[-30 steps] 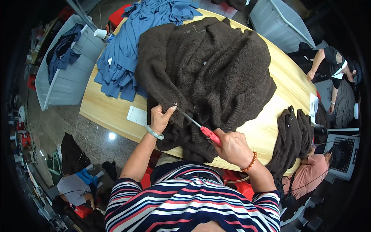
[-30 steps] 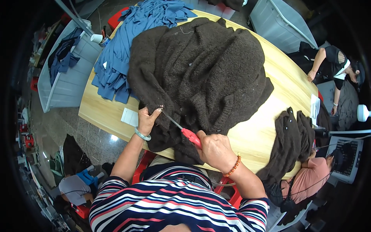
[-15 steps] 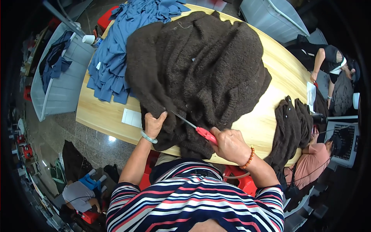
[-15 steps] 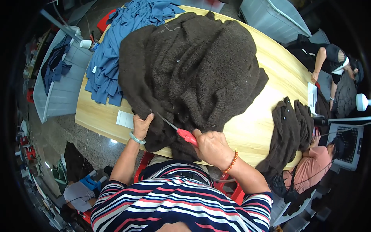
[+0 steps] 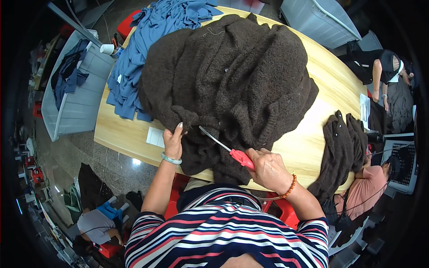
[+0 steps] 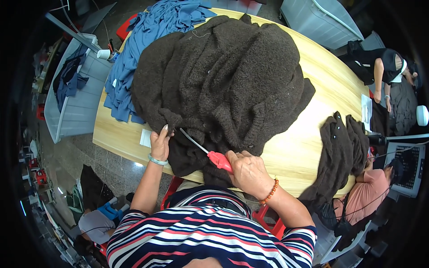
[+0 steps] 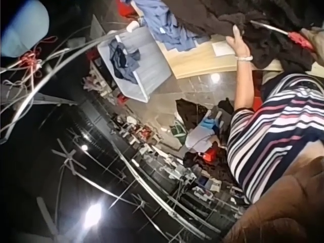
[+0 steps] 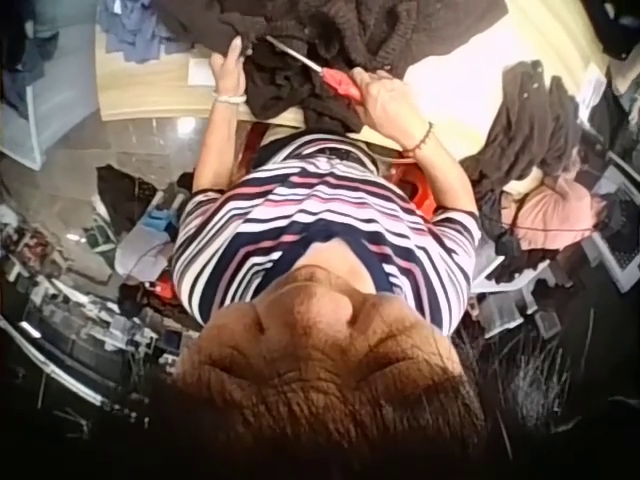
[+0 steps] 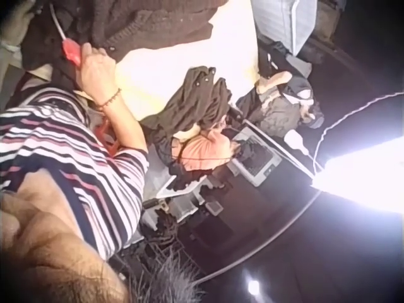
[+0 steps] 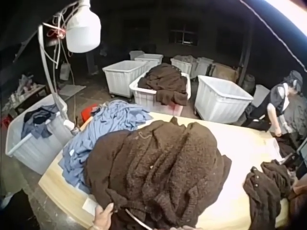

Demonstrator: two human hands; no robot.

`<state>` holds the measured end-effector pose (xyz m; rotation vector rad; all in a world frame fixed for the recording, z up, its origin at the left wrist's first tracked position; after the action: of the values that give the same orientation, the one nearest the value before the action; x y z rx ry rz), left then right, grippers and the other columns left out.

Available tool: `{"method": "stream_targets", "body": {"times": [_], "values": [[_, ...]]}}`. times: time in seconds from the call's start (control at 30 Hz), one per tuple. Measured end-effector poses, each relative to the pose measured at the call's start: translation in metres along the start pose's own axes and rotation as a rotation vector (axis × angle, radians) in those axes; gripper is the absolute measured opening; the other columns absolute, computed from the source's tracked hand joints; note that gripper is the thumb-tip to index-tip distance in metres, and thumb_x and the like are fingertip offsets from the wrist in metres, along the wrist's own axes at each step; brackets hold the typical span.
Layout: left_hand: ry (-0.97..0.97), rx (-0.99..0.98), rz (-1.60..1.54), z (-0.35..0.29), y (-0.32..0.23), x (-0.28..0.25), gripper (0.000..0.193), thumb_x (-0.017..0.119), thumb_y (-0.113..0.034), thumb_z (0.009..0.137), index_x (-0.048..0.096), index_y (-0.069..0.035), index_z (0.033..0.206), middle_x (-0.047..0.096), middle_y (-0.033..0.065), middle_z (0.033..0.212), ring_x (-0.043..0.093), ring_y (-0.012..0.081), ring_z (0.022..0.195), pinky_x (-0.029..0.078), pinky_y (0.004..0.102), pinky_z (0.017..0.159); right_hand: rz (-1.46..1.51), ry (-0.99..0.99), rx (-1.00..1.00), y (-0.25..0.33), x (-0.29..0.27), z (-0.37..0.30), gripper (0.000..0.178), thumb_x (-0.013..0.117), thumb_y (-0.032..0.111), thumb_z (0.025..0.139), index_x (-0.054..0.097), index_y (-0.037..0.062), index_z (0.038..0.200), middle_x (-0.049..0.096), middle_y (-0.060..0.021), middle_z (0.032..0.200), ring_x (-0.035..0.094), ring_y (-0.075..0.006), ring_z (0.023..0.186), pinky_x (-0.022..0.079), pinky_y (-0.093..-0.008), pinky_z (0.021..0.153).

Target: Trim loose threads from a brown cardigan using scissors.

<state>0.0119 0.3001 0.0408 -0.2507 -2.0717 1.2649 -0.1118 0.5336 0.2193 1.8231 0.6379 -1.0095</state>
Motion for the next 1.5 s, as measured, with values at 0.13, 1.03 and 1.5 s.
{"method": "stream_targets", "body": {"times": [0.13,1.03,1.5], "values": [[0.03,0.135,0.132,-0.006,-0.017,0.016,0.025,0.062,-0.003,0.089,0.062,-0.001,0.115,0.065,0.0041,0.109,0.06,0.0128,0.096,0.048,0.0279,0.089,-0.011,0.014,-0.047,0.012,0.002,0.0,0.023,0.068,0.016,0.077,0.057,0.003,0.092,0.061,-0.0156,0.063,0.063,-0.0328,0.064,0.05,-0.0421,0.058],[-0.01,0.814,0.802,0.021,-0.206,0.075,0.024,0.057,-0.002,0.088,0.059,0.002,0.111,0.064,0.0106,0.108,0.059,0.0169,0.097,0.048,0.0309,0.087,0.075,-0.224,0.248,-0.057,0.001,-0.036,0.019,0.065,0.014,0.079,0.058,0.0066,0.095,0.061,-0.0167,0.071,0.063,-0.0349,0.072,0.05,-0.0459,0.067],[0.758,0.82,0.089,-0.134,-0.353,0.205,0.044,0.049,-0.026,0.097,0.049,0.001,0.132,0.053,0.0234,0.131,0.057,0.0297,0.116,0.049,0.0438,0.1,0.142,-0.093,-0.438,0.079,0.035,0.018,0.02,0.064,0.019,0.074,0.065,0.0047,0.088,0.068,-0.016,0.075,0.068,-0.0346,0.074,0.053,-0.0443,0.063]]}}
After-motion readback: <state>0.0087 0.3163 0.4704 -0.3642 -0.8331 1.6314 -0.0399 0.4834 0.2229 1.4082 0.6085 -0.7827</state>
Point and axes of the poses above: each hand's wrist, its own z-axis towards the middle knuckle, its own x-axis out of the palm, y = z × x, the point moved 9 cm from there along z, towards the middle knuckle
